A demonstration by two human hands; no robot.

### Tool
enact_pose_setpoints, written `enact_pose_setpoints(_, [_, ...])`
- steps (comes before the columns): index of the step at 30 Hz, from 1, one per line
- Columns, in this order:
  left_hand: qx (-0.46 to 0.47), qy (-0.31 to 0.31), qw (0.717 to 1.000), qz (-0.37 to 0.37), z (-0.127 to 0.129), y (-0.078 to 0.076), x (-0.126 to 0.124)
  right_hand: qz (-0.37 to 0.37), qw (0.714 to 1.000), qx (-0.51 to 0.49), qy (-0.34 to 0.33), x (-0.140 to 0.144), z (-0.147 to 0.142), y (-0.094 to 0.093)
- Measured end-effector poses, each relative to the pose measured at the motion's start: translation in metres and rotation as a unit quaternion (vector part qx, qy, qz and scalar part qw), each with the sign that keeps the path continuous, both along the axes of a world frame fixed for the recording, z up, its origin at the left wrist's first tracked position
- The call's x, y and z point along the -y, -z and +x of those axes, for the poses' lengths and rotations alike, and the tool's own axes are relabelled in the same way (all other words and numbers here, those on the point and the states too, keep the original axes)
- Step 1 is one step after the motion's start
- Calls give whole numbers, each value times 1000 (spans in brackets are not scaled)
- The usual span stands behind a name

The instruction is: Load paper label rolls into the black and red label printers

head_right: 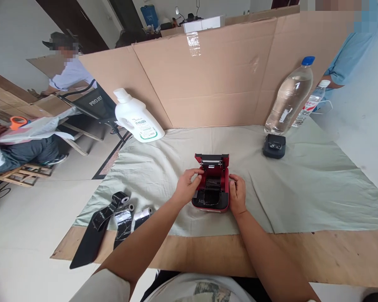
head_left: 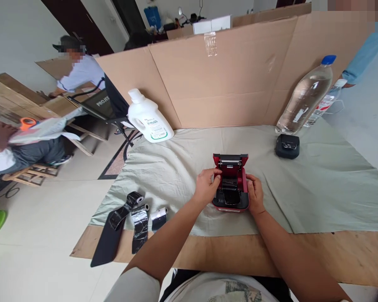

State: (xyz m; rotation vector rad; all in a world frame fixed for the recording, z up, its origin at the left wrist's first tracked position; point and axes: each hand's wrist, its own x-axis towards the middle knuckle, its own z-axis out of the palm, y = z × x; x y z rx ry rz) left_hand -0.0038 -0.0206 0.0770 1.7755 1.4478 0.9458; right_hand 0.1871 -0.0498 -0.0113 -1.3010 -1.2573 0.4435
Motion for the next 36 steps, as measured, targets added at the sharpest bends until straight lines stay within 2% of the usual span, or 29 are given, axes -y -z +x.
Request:
enact_pose_setpoints(3, [-94, 62, 994, 5, 16, -5, -14, -22, 1000, 19, 10, -5, 2, 14])
enact_pose_setpoints(8, [-179, 160, 971, 8, 34, 12, -28, -40, 999, 28, 3, -5, 5, 19])
enact_pose_setpoints(12, [-211, 164, 963, 18, 36, 19, -30, -51, 998, 25, 2, -7, 6, 22])
enact_pose_setpoints(16, [-274, 155, 949, 21, 36, 8, -27, -52, 998, 21, 5, -8, 7, 25])
enact_pose_setpoints(21, [-215, 132, 967, -20, 35, -9, -15, -70, 997, 13, 5, -7, 9, 25])
enact_pose_setpoints(23, [-165, 142, 976, -26, 28, -16, -7, -82, 997, 12, 4, -7, 9, 24])
enact_pose_setpoints(26, [0, 173, 984, -42, 2, -26, 7, -103, 995, 10, 6, -6, 10, 22])
enact_pose_setpoints(28, [121, 176, 973, -85, -26, -30, 15, -115, 993, 6, 11, -6, 10, 21])
enact_pose_setpoints(30, [176, 159, 959, -153, -62, -32, 20, -122, 992, 7, 15, -6, 10, 20])
enact_pose_setpoints(33, [130, 117, 951, -254, -120, -24, 23, -126, 992, 10, 20, -6, 10, 18])
enact_pose_setpoints(36, [12, 58, 962, -265, -172, -11, 21, -137, 991, -2, 13, -5, 11, 18])
